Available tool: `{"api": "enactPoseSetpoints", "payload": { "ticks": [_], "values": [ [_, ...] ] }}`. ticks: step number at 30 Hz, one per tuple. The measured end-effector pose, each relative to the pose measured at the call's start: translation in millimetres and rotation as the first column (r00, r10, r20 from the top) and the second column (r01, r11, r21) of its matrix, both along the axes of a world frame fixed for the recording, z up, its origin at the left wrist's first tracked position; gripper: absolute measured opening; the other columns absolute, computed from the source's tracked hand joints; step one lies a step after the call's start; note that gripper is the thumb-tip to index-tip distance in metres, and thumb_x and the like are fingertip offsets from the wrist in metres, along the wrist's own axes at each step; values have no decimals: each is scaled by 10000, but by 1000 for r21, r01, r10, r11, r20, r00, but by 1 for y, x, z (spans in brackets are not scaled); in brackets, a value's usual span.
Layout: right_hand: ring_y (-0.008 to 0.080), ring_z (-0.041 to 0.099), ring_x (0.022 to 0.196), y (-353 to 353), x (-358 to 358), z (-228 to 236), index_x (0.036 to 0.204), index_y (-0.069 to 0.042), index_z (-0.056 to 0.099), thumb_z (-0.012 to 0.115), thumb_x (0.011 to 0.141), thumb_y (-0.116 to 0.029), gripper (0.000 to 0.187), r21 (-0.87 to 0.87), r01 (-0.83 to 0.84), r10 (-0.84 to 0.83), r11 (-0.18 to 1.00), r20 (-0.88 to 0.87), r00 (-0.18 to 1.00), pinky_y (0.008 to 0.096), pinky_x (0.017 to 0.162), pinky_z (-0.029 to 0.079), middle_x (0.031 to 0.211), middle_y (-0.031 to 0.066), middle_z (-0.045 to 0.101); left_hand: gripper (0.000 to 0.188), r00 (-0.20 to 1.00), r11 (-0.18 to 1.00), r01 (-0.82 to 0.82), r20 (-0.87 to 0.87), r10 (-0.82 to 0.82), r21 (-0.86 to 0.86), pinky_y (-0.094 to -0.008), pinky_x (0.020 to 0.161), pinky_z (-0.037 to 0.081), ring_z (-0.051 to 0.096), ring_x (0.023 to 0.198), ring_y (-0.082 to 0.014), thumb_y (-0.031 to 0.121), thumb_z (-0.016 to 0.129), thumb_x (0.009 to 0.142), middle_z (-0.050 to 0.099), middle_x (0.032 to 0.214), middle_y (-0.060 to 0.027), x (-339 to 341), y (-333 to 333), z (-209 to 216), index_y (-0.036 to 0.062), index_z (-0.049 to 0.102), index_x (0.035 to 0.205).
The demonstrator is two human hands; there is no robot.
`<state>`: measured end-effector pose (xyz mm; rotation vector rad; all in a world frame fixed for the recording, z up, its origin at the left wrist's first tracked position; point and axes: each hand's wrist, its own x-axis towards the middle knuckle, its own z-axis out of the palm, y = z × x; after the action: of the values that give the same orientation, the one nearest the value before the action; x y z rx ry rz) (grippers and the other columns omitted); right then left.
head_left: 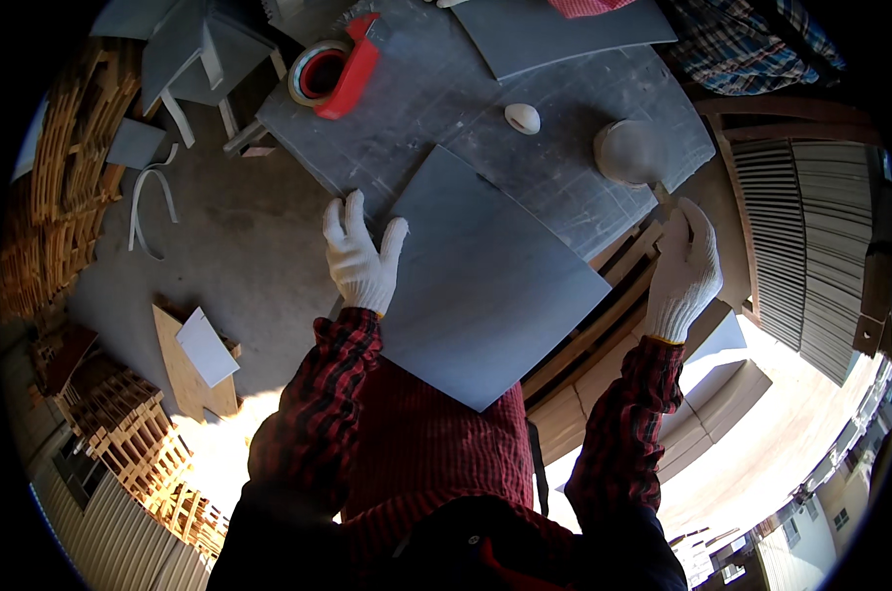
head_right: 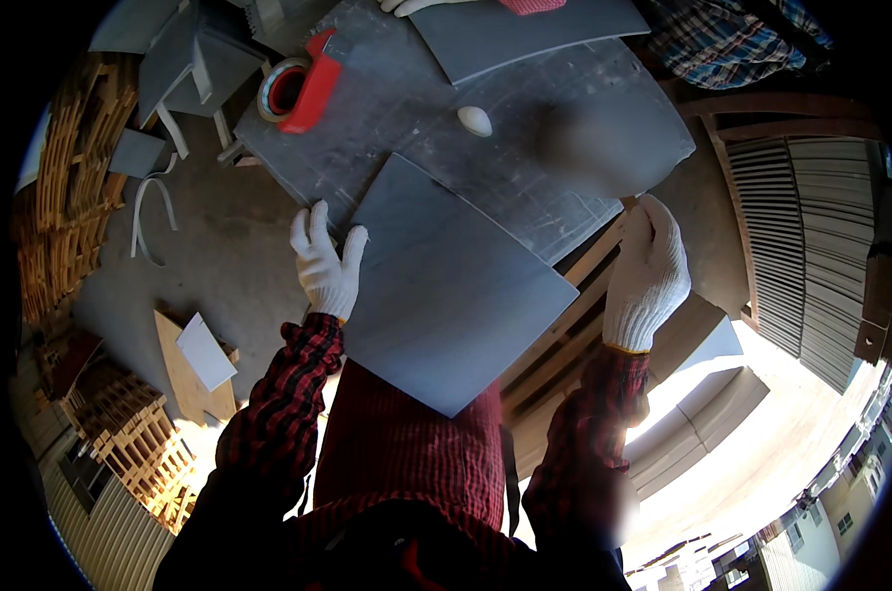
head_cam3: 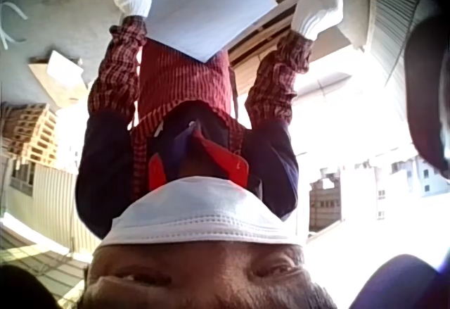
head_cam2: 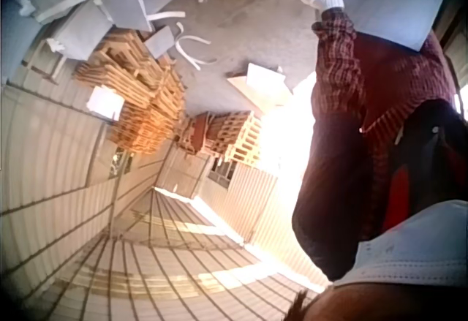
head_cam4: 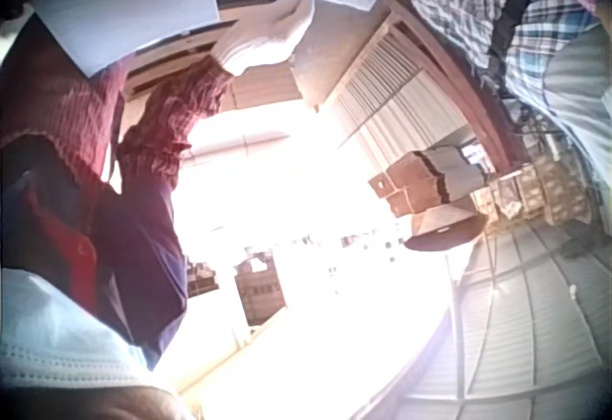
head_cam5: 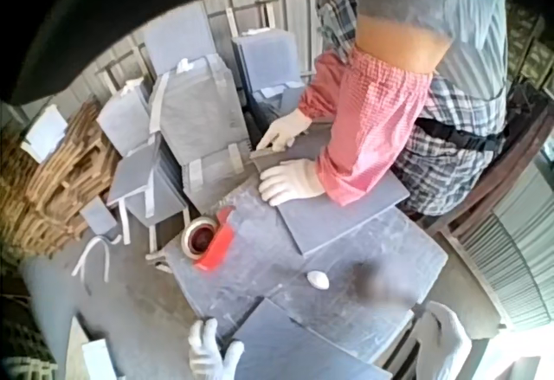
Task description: The person uses a utility knife to score and cut a gray sheet on a workbench. They repeatedly score the edges and corners, then snap off small pieces to shape the sheet. A second person is visible nearby but not directly involved in the cutting.
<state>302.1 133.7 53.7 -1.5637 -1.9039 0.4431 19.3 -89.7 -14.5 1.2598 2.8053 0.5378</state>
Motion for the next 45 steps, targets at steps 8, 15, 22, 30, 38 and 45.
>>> {"api": "enactPoseSetpoints", "payload": {
  "ticks": [8, 15, 22, 30, 38, 45],
  "values": [
    [74, 549, 664, 4, 1, -22, 1092, 30, 690, 609, 986, -116, 198, -377, 19, -196, 926, -437, 878, 225, 600, 462, 813, 42, 650, 649, 999, 1000, -15, 38, 16, -12, -432, 907, 546, 594, 1104, -352, 379, 751, 887, 380, 1391, -144, 2, 1, -4, 50, 486, 1380],
    [73, 537, 648, 0, -7, -24, 1131, 51, 668, 601, 999, -138, 240, -499, 26, -320, 866, -515, 795, 215, 571, 429, 799, 54, 633, 651, 1000, 999, -27, 11, 27, -17, -434, 913, 544, 588, 1118, -354, 388, 750, 884, 377, 1397, -148, 2, 2, -2, 59, 489, 1382],
    [69, 553, 684, -13, -1, -34, 1155, 19, 676, 627, 1007, -185, 257, -583, -130, -374, 802, -661, 651, 216, 626, 446, 812, 34, 638, 630, 997, 999, -48, 57, 48, -6, -451, 919, 526, 591, 1124, -379, 362, 718, 912, 354, 1464, -161, 3, 0, -5, 92, 463, 1421],
    [88, 613, 699, -45, -48, -35, 1150, -12, 698, 650, 984, -178, 240, -687, -296, -282, 664, -597, 751, 222, 648, 499, 830, 39, 678, 624, 995, 998, -61, 79, 62, -19, -438, 915, 528, 592, 1120, -361, 363, 722, 905, 359, 1445, -162, 3, 0, -4, 92, 473, 1409],
    [105, 635, 721, -59, -86, -33, 1099, -3, 718, 646, 957, -73, 174, -553, -317, -56, 771, -553, 831, 255, 663, 546, 865, 72, 695, 631, 999, 999, -32, 19, 32, -2, -448, 917, 527, 584, 1134, -374, 361, 733, 900, 355, 1441, -167, 2, -1, -4, 91, 472, 1407],
    [101, 643, 719, -61, -83, -43, 1094, -12, 716, 662, 940, -47, 167, -311, -327, 193, 892, -391, 900, 261, 666, 537, 880, 85, 704, 627, 1000, 999, -20, 4, 20, 29, -450, 923, 521, 579, 1143, -381, 351, 743, 894, 370, 1429, -173, 2, -1, -4, 82, 485, 1398]
  ]
}}
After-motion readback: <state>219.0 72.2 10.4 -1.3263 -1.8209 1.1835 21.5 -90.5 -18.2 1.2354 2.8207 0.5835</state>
